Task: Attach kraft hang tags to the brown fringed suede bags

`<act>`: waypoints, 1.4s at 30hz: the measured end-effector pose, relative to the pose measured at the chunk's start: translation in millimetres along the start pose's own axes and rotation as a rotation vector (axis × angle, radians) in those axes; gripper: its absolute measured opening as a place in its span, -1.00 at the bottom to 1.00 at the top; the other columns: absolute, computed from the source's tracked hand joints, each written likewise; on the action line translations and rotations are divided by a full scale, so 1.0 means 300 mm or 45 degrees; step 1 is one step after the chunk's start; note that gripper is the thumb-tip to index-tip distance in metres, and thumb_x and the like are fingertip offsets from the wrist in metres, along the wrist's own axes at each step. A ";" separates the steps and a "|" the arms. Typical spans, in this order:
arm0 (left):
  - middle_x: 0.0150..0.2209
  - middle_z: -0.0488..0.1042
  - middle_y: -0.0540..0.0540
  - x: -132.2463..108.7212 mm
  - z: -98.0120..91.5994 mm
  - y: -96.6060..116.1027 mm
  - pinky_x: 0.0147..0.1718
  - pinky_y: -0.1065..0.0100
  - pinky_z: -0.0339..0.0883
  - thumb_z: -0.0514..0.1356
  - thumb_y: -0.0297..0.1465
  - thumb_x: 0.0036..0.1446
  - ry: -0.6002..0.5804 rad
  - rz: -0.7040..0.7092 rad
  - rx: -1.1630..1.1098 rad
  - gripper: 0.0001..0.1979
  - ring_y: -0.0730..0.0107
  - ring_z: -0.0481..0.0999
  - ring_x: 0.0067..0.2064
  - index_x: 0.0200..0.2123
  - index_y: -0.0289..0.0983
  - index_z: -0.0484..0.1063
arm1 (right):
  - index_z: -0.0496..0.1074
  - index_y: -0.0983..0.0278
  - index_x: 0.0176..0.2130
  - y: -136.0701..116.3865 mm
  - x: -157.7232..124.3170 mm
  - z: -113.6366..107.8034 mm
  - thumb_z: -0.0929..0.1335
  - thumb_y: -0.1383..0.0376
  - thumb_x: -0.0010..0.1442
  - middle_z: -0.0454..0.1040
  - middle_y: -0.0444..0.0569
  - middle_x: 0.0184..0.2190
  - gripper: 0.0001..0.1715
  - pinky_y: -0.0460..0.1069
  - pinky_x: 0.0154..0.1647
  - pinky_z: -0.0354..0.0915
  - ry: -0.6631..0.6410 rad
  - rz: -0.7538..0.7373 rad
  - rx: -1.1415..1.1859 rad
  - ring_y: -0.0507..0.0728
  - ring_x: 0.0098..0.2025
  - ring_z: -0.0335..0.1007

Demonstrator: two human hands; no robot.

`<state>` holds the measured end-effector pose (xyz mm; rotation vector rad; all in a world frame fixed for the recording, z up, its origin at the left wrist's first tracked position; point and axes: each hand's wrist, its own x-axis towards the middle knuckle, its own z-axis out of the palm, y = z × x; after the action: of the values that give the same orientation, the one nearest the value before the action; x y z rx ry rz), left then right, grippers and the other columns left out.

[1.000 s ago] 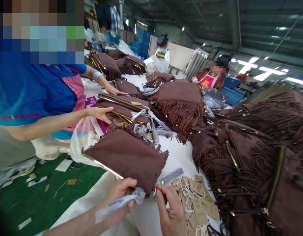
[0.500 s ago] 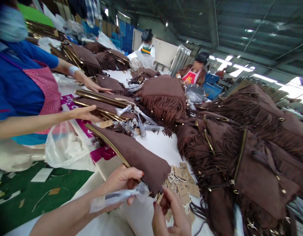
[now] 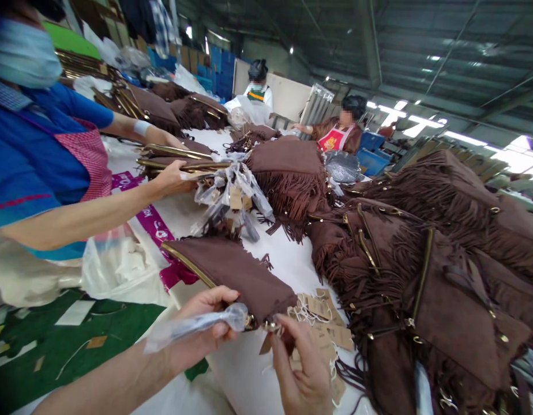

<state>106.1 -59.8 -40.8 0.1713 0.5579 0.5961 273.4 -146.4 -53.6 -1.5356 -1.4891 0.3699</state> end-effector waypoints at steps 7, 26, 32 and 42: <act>-0.73 0.33 -0.03 0.005 -0.061 -0.018 -0.60 0.40 0.23 0.02 -0.40 0.04 0.074 0.112 -0.201 -0.71 0.55 0.18 -0.75 -0.66 -0.36 0.32 | 0.49 0.20 -0.29 0.001 -0.010 -0.012 0.39 0.24 0.01 0.46 -0.09 -0.48 -0.81 -0.13 -0.46 0.35 0.025 0.421 0.556 0.02 -0.47 0.38; -0.64 0.32 -0.01 0.005 -0.178 -0.146 -0.55 0.39 0.23 0.04 -0.46 -0.05 0.610 0.137 1.002 -0.91 0.37 0.37 -0.55 -0.56 -0.29 0.29 | 0.53 0.15 -0.32 0.037 -0.083 0.098 0.44 0.29 -0.08 0.56 -0.07 -0.31 -0.79 -0.06 -0.14 0.38 0.054 0.523 0.590 0.09 -0.25 0.47; -0.12 0.42 -0.04 -0.055 -0.118 -0.148 -0.10 0.35 0.15 0.18 -0.47 -0.15 0.266 0.673 1.638 -0.56 0.34 0.36 -0.18 -0.10 -0.19 0.37 | 0.51 0.17 -0.29 0.082 -0.084 0.088 0.38 0.34 0.00 0.55 -0.04 -0.29 -0.80 -0.08 -0.27 0.43 -0.052 0.210 0.259 0.10 -0.28 0.48; -0.62 0.24 0.07 -0.012 -0.129 -0.182 -0.49 0.48 0.09 0.06 -0.39 -0.08 0.127 0.285 1.394 -0.88 0.49 0.25 -0.51 -0.54 -0.30 0.35 | 0.50 0.20 -0.31 0.101 -0.132 0.042 0.36 0.34 0.02 0.54 -0.05 -0.37 -0.84 -0.08 -0.29 0.42 -0.074 0.076 0.054 0.09 -0.35 0.48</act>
<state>109.0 -106.7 -88.4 1.2539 0.9269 0.4598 273.8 -171.8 -98.3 -1.5499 -1.4731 0.4819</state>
